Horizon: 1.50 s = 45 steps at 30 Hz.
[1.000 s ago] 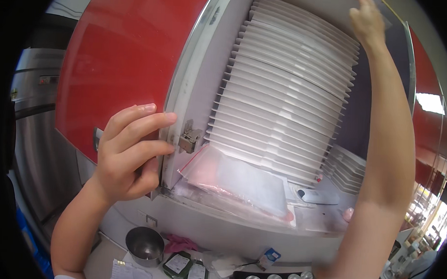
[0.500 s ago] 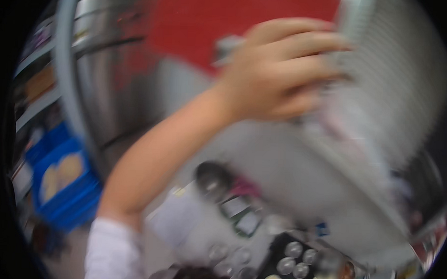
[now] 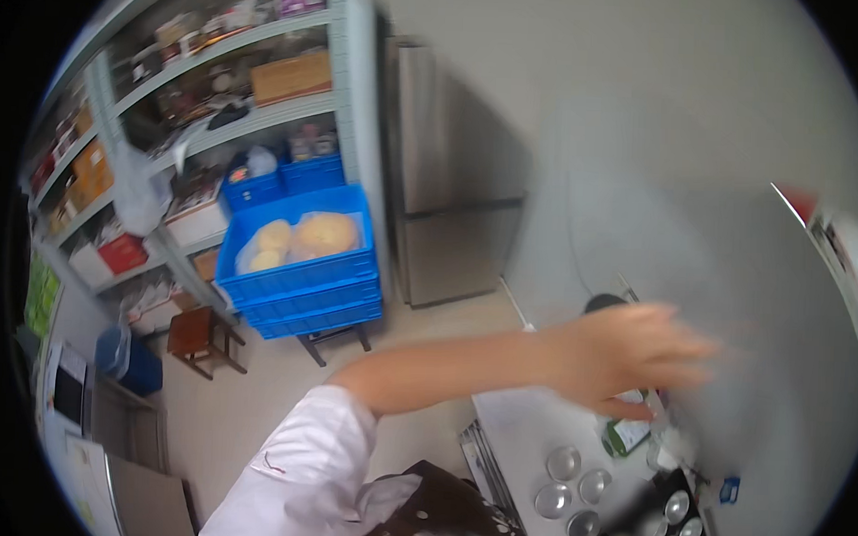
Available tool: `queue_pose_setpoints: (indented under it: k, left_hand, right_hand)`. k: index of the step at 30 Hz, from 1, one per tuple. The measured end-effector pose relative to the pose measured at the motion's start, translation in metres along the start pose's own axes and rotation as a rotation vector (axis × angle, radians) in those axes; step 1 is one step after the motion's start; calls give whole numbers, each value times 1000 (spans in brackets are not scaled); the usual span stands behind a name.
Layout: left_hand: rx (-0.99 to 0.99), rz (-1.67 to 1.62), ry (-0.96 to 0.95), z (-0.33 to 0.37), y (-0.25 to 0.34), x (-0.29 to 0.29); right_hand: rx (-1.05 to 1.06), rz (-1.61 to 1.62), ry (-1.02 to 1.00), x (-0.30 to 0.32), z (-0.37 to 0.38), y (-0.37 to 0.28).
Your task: The person handles and organizes several documents and a yellow order form on a counter, takes a white box from a cupboard, and wipes down a metal tray and the surrounding counter area with a cloth.
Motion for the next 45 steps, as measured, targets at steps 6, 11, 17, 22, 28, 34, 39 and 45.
queue_pose_setpoints:
  k: [6, 11, 17, 22, 28, 34, 39, 45]
  left_hand:
    - [1405, -551, 156, -373, 124, -2]
    - [1513, -1072, 1606, -433, 346, 78]
    - [1760, -712, 1972, -485, 574, 106]
    - [1798, -175, 2019, -488, 664, 128]
    - [1802, 336, 2045, -519, 784, 199]
    - [1775, 494, 2132, -537, 911, 280]
    - [1729, 695, 2268, -616, 965, 325]
    - [1708, 946, 2402, -718, 1000, 383]
  right_hand:
    - [553, 420, -145, -112, -29, -145]
    - [1099, 713, 74, -241, -156, -299]
    - [1434, 1255, -342, -245, -281, -519]
    - [1596, 1419, -833, -207, -313, -647]
    - [1606, 1536, -576, -112, -333, -870]
    - [1151, 1596, -745, -172, -285, -1088]
    - [838, 1781, -1469, -261, -296, -1174]
    - [628, 1611, -2119, -256, -300, -1255]
Point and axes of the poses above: each hand's wrist, its own z-axis towards the middle knuckle, its own x-axis out of the back of the hand, y = z × x, the point moved 5 cm from there along z, towards the middle knuckle, and after that the axes turned 11 degrees about z, right-handed, at the moved point
